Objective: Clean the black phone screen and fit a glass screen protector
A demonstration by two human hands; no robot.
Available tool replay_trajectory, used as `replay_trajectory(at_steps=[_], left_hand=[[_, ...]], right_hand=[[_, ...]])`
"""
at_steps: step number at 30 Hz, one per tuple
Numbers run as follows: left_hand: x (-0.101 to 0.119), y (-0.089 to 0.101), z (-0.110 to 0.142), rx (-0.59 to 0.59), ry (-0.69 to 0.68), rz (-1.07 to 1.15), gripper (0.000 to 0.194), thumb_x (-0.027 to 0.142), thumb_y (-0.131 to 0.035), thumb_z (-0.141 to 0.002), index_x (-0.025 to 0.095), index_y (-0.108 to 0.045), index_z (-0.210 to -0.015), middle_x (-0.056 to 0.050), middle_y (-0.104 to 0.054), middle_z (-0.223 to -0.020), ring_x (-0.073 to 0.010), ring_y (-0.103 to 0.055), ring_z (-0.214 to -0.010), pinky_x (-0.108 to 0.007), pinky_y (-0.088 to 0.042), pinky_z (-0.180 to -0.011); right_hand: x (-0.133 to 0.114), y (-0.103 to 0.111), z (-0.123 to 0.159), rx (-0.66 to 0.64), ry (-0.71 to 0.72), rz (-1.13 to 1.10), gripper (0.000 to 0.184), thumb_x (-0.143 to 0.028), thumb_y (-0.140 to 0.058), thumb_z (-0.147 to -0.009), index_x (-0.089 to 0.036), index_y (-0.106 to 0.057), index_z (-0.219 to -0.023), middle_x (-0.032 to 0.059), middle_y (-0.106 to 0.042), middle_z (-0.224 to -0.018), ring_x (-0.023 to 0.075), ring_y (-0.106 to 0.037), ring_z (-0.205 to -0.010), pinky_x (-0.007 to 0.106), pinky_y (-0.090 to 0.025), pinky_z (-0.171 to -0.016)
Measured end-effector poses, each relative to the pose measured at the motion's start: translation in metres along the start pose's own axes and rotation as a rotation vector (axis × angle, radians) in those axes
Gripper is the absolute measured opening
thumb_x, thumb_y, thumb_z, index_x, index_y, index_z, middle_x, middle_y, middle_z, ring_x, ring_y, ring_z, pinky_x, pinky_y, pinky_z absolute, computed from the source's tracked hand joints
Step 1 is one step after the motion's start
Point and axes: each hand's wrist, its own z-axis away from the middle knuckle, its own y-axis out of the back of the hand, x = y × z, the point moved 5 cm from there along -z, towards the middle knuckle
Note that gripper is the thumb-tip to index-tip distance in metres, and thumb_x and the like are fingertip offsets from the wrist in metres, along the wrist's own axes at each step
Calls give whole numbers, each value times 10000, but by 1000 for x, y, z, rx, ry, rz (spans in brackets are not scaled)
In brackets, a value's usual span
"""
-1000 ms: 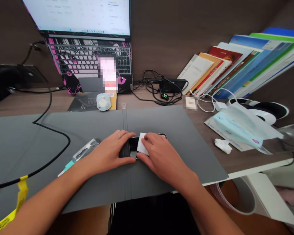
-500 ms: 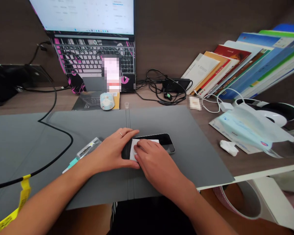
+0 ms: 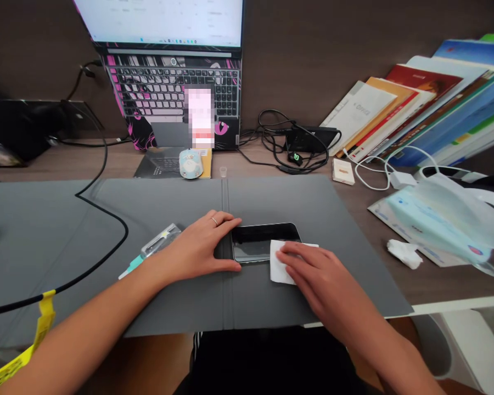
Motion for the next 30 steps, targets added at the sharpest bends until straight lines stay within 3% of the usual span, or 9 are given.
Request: replay_trajectory(at_steps=[8,15,23,26,30], left_hand=[[-1,6,0,-2,29,-35,638,583,-725,-834,221,-557,-1332,-68,-586,-1194,-256,-542,-1094,-426,-477,-981],[-8,4,-1,-38,-3,65,605,552,-720,-862,247,-540,-1353,-51,-575,-1220,-230,-552,-1130,-387,-469,-1004],[-9,2,1,-35,-5,100,588,507,-702,-885,253,-529,-1386,-54,-578,-1192,-225,-570,-1108,-375,-496,-972],[-8,3,1,-41,0,98,611,510,-709,-879,236,-525,-1394,-57,-577,-1202,-223,-572,-1116,-364,-495,-983],[-6,5,1,-54,17,84,614,519,-707,-876,231,-529,-1389,-57,-578,-1208,-228,-568,-1127,-366,-489,-998]], right_hand=[[-2,-4,0,28,-2,0,279,-183,-417,-1044,-192,-663,-1176,99,-703,-1196,244,-662,-1090,410,-522,-905],[-22,-21,-27,-13,81,-121,271,-39,-488,-961,-154,-683,-1111,99,-696,-1144,229,-655,-1024,391,-518,-881],[-41,-37,-48,-8,130,-123,199,-61,-541,-946,-142,-711,-1008,90,-698,-998,218,-642,-911,364,-535,-780],[-36,-31,-43,-4,141,-137,230,-56,-529,-949,-148,-721,-1035,97,-708,-1045,214,-655,-974,363,-557,-838],[-13,-17,-27,-6,80,-126,292,-82,-480,-975,-191,-734,-1071,98,-716,-1108,200,-683,-990,356,-587,-833]])
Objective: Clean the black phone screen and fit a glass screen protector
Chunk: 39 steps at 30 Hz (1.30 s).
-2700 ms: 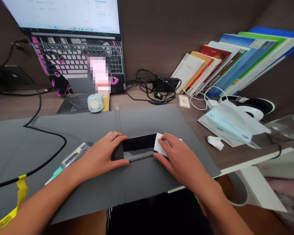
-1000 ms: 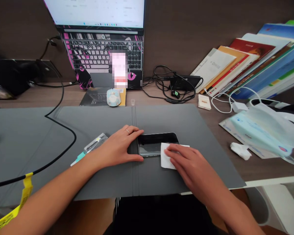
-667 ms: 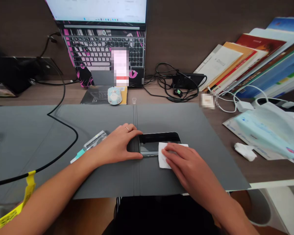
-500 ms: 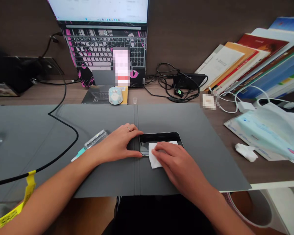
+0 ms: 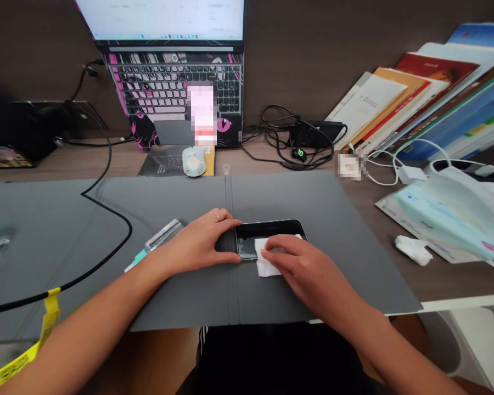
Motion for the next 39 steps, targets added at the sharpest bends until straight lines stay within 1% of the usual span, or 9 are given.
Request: replay_trajectory(at_steps=[4,9,13,17,24,30,33,35,39], left_hand=[[0,1,0,3,1,-8,594,515,-701,-882,238,-531,-1379,-55,-578,-1210,-228,-570,-1122,-369,-491,-989],[0,0,0,1,-6,-14,591,529,-683,-892,247,-524,-1386,-61,-578,-1216,-235,-568,-1127,-375,-488,-990],[0,0,0,3,-16,-33,607,550,-662,-900,244,-509,-1401,-63,-574,-1219,-235,-566,-1127,-381,-490,-988],[-1,-1,0,10,-25,-32,618,549,-678,-888,238,-515,-1396,-66,-573,-1216,-237,-563,-1129,-385,-487,-996],[-1,0,0,23,-19,3,600,541,-689,-873,265,-541,-1384,-58,-591,-1197,-242,-577,-1119,-397,-501,-987],[-3,-1,1,32,-23,-20,602,546,-674,-875,271,-535,-1393,-56,-600,-1192,-241,-587,-1105,-397,-510,-970],[-2,-3,2,34,-30,-34,610,537,-676,-879,266,-523,-1403,-60,-595,-1216,-239,-586,-1112,-391,-510,-967],[-1,-3,2,26,-18,-46,628,552,-678,-878,255,-520,-1408,-65,-590,-1232,-243,-584,-1124,-394,-508,-974],[1,-3,2,29,5,-63,665,609,-672,-865,235,-535,-1398,-65,-594,-1226,-253,-593,-1119,-402,-510,-974]], right_hand=[[19,19,18,23,-47,40,316,-143,-424,-1007,-200,-729,-1066,106,-722,-1138,195,-713,-958,348,-605,-810],[25,29,27,54,-69,66,319,-189,-413,-1023,-188,-730,-985,109,-730,-1094,207,-725,-937,338,-607,-785],[22,24,29,69,-75,97,308,-177,-413,-1025,-178,-721,-1029,118,-724,-1109,214,-711,-954,345,-606,-779],[11,9,22,23,-60,139,308,-87,-426,-985,-164,-707,-1086,123,-710,-1147,223,-695,-978,366,-602,-808],[-17,-8,-7,-14,24,90,264,-48,-461,-957,-126,-701,-1037,122,-705,-1051,223,-669,-949,368,-591,-828],[-38,-20,-16,-75,64,82,238,-60,-450,-987,-112,-681,-1009,111,-668,-973,221,-643,-939,365,-569,-861],[-42,-20,-13,-85,31,18,231,-83,-454,-999,-115,-676,-1056,117,-676,-1037,218,-659,-984,360,-577,-894],[-40,-17,-6,-84,-5,-23,228,-112,-482,-996,-124,-664,-1135,129,-682,-1142,224,-675,-1041,368,-585,-925],[-23,-3,19,-39,-90,1,282,-168,-496,-998,-176,-649,-1234,123,-667,-1300,238,-689,-1124,374,-607,-932]])
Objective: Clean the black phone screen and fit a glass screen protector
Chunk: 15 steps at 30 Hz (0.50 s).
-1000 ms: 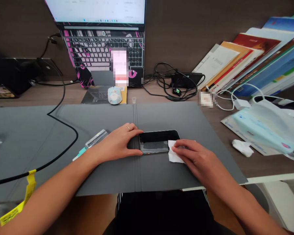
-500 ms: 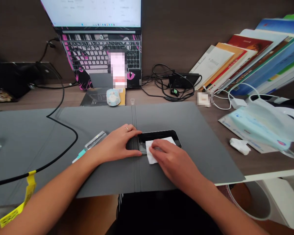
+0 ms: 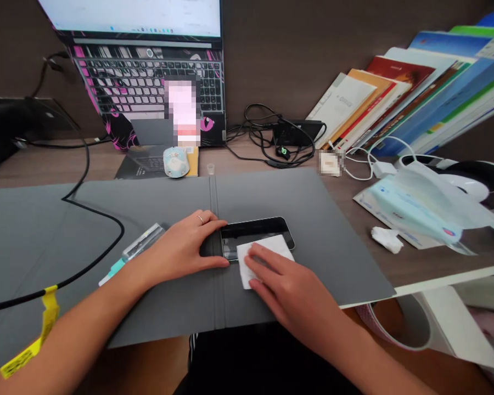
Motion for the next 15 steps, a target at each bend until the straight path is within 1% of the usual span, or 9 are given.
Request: replay_trajectory(at_steps=[3,6,10,13,15], left_hand=[[1,1,0,10,-13,-13,640,617,-648,-881,248,-542,-1393,-65,-606,-1216,-255,-600,-1099,-398,-516,-946],[0,0,0,13,-18,-23,624,616,-621,-901,251,-532,-1400,-73,-607,-1222,-256,-595,-1098,-395,-515,-935],[-1,-2,0,9,-19,-20,625,617,-618,-903,247,-524,-1398,-70,-600,-1227,-255,-589,-1112,-391,-514,-941],[-1,-2,0,0,-6,-23,619,609,-622,-904,239,-522,-1390,-69,-594,-1234,-254,-585,-1122,-391,-511,-949],[-1,-2,0,-7,-1,-22,624,612,-625,-901,236,-518,-1388,-69,-591,-1238,-254,-587,-1120,-393,-510,-948]], right_hand=[[23,12,16,25,-89,69,312,-235,-457,-1027,-218,-658,-1265,101,-667,-1327,238,-702,-1119,388,-625,-908],[41,22,19,35,-129,144,323,-288,-434,-1043,-214,-675,-1245,103,-675,-1313,248,-710,-1094,416,-622,-909],[49,29,4,31,-80,227,320,-268,-414,-1049,-175,-689,-1184,118,-700,-1240,266,-699,-1079,445,-594,-927],[47,26,-15,-3,-54,260,284,-229,-434,-1033,-161,-703,-1096,118,-710,-1170,252,-712,-964,428,-590,-860],[44,21,-27,-37,-69,274,259,-217,-455,-1022,-150,-701,-1068,123,-702,-1152,235,-711,-885,391,-587,-772]])
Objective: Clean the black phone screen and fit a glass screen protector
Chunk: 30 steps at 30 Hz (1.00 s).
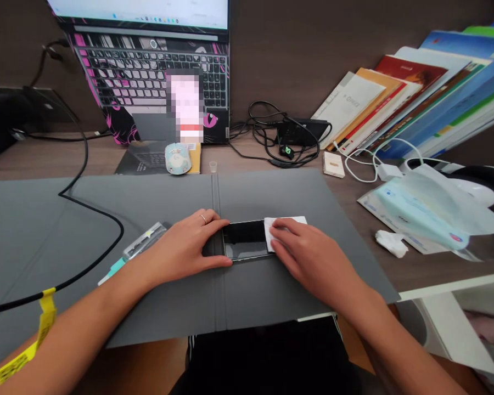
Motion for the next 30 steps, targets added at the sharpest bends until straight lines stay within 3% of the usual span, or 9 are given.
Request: replay_trajectory(at_steps=[3,8,12,15,19,23,27,30], left_hand=[[1,1,-1,-5,7,7,614,616,-632,-894,240,-526,-1367,-68,-591,-1223,-255,-593,-1105,-395,-511,-932],[3,1,-2,-5,28,16,565,581,-669,-878,239,-526,-1305,-68,-592,-1192,-263,-596,-1094,-395,-507,-901],[3,5,0,18,111,84,751,599,-757,-772,232,-421,-1335,-70,-577,-1214,-254,-622,-1010,-384,-519,-810],[6,7,1,3,121,112,847,656,-767,-720,241,-378,-1347,-69,-563,-1234,-253,-632,-985,-395,-523,-805],[7,5,2,-22,103,116,825,649,-765,-725,248,-393,-1344,-73,-570,-1249,-268,-635,-1025,-400,-526,-835],[5,4,1,-17,103,94,765,644,-730,-777,252,-415,-1354,-72,-579,-1254,-271,-633,-1042,-389,-523,-843],[5,4,0,-31,88,59,695,662,-678,-826,240,-460,-1334,-63,-586,-1224,-263,-619,-1059,-391,-509,-880],[4,3,-1,-45,86,35,665,661,-639,-859,225,-480,-1336,-60,-588,-1177,-253,-610,-1054,-386,-501,-889]], right_hand=[[-14,-6,-14,-22,0,21,262,-197,-441,-1024,-121,-692,-1032,139,-689,-1108,213,-692,-802,351,-562,-674],[-48,-13,-30,-15,81,104,248,-129,-464,-997,-102,-706,-954,136,-669,-918,235,-648,-847,360,-545,-699],[-74,-20,-40,-142,239,213,193,-62,-553,-917,-116,-730,-863,127,-643,-793,284,-612,-929,369,-534,-707],[-79,-21,-46,-197,214,157,168,-39,-584,-884,-125,-725,-916,120,-661,-868,273,-606,-984,347,-540,-735],[-62,-20,-40,-211,156,28,189,-85,-521,-960,-97,-700,-1019,128,-674,-1024,246,-635,-1013,340,-549,-799],[-14,-12,-17,-96,-23,-24,213,-114,-486,-990,-108,-678,-1082,125,-667,-1177,202,-683,-835,337,-551,-728],[19,-6,6,8,-62,34,229,-151,-461,-999,-131,-684,-1043,118,-688,-1171,201,-690,-732,341,-546,-649],[24,-4,16,41,-60,90,257,-168,-435,-1007,-125,-676,-1081,127,-695,-1169,230,-710,-775,345,-560,-622]])
